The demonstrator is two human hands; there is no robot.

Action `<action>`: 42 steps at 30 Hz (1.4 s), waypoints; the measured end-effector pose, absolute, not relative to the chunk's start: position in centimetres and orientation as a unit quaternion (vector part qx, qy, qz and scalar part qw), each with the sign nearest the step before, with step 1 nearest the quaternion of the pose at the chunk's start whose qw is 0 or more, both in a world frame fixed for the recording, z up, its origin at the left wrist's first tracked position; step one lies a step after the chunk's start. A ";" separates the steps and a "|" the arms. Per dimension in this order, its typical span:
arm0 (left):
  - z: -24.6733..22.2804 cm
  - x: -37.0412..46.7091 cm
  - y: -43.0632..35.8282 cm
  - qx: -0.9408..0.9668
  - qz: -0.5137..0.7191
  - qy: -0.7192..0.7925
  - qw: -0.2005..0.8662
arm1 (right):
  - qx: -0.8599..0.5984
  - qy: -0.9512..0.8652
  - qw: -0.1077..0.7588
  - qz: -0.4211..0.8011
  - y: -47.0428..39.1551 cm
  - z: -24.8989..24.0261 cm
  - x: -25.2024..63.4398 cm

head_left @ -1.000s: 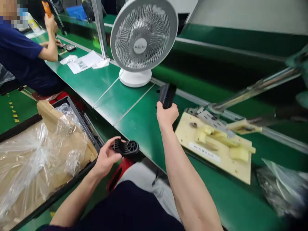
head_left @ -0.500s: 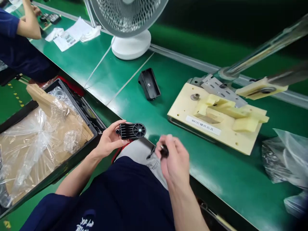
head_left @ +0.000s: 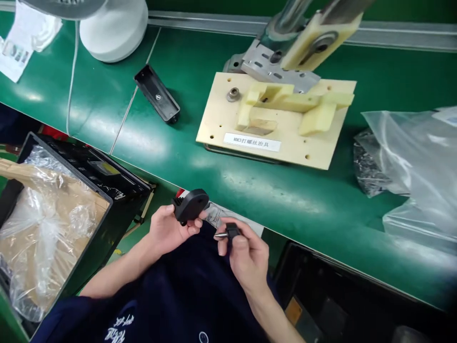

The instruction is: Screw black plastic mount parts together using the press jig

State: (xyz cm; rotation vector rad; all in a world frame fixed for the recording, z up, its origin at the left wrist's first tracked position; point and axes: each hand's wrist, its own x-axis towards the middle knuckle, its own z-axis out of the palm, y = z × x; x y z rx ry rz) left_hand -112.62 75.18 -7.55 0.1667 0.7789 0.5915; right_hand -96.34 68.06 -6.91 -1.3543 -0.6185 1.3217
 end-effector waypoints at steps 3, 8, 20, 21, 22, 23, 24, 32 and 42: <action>-7.8 -111.5 74.6 0.012 0.267 0.381 0.885 | -0.526 -0.218 0.590 0.572 69.2 -6.3 -95.6; -7.5 -110.9 74.2 0.064 0.272 0.394 0.876 | -0.431 -0.181 0.624 0.627 70.3 -5.2 -94.9; -7.6 -110.8 74.3 0.672 0.432 0.384 0.463 | -0.492 -0.277 0.599 0.568 67.9 -5.6 -94.5; -7.6 -110.8 74.3 0.688 0.431 0.374 0.449 | -0.496 -0.284 0.595 0.565 67.9 -5.6 -94.6; -7.6 -110.9 74.3 0.703 0.431 0.364 0.433 | -0.499 -0.293 0.590 0.562 67.9 -5.5 -94.6; -7.6 -110.9 74.3 0.719 0.432 0.354 0.415 | -0.503 -0.302 0.585 0.560 68.0 -5.4 -94.7; -7.6 -111.0 74.3 0.735 0.433 0.342 0.395 | -0.507 -0.312 0.580 0.556 68.0 -5.3 -94.7; -8.2 -112.0 74.5 0.820 0.446 0.266 0.242 | -0.606 -0.389 0.551 0.421 68.1 -6.5 -95.3; -7.5 -111.3 73.7 0.761 0.386 0.232 0.466 | -0.558 -0.556 0.517 0.336 68.9 -6.1 -92.9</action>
